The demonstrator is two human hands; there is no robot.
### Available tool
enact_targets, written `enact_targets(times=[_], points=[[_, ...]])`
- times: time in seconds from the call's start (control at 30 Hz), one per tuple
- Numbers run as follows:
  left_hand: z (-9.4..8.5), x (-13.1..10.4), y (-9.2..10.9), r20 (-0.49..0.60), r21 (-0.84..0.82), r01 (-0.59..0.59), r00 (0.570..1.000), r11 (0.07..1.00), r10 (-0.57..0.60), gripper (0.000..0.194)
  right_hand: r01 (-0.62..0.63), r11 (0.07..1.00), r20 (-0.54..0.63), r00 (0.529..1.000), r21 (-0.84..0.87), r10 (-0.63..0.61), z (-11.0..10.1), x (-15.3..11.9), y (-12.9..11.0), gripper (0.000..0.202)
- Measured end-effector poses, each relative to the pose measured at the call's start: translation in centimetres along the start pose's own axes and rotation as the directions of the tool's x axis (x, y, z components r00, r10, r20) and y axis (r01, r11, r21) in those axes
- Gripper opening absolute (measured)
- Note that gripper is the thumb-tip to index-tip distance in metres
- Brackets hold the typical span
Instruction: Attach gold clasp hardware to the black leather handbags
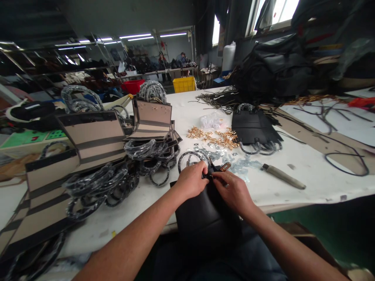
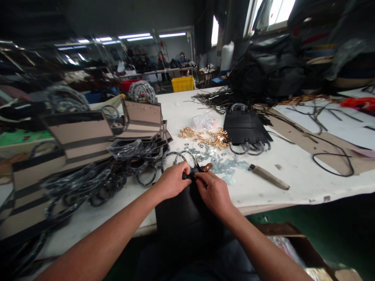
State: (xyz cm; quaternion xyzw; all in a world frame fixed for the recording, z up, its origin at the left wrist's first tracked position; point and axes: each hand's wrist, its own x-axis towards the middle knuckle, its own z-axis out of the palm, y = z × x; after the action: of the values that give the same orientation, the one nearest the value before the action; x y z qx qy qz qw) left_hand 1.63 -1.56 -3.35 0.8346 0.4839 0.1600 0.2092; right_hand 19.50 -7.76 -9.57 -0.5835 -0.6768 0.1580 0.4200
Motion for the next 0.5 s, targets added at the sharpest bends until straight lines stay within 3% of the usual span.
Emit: enact_targets(times=[0.17, 0.33, 0.5], points=[[0.1, -0.5, 0.3, -0.042, -0.073, 0.007, 0.999, 0.997, -0.01, 0.023, -0.02, 0.998, 0.052, 0.998, -0.053, 0.023, -0.4, 0.0, -0.3, 0.026], [0.2, -1.0, 0.6, -0.074, -0.103, -0.017, 0.997, 0.995, 0.009, 0.022, -0.125, 0.989, -0.001, 0.992, 0.082, 0.126, -0.1, -0.4, -0.4, 0.022], [0.3, -1.1, 0.6, -0.079, -0.136, -0.015, 0.997, 0.991, 0.004, 0.021, -0.137, 0.98, -0.04, 0.989, 0.143, 0.144, 1.0, -1.0, -0.4, 0.022]])
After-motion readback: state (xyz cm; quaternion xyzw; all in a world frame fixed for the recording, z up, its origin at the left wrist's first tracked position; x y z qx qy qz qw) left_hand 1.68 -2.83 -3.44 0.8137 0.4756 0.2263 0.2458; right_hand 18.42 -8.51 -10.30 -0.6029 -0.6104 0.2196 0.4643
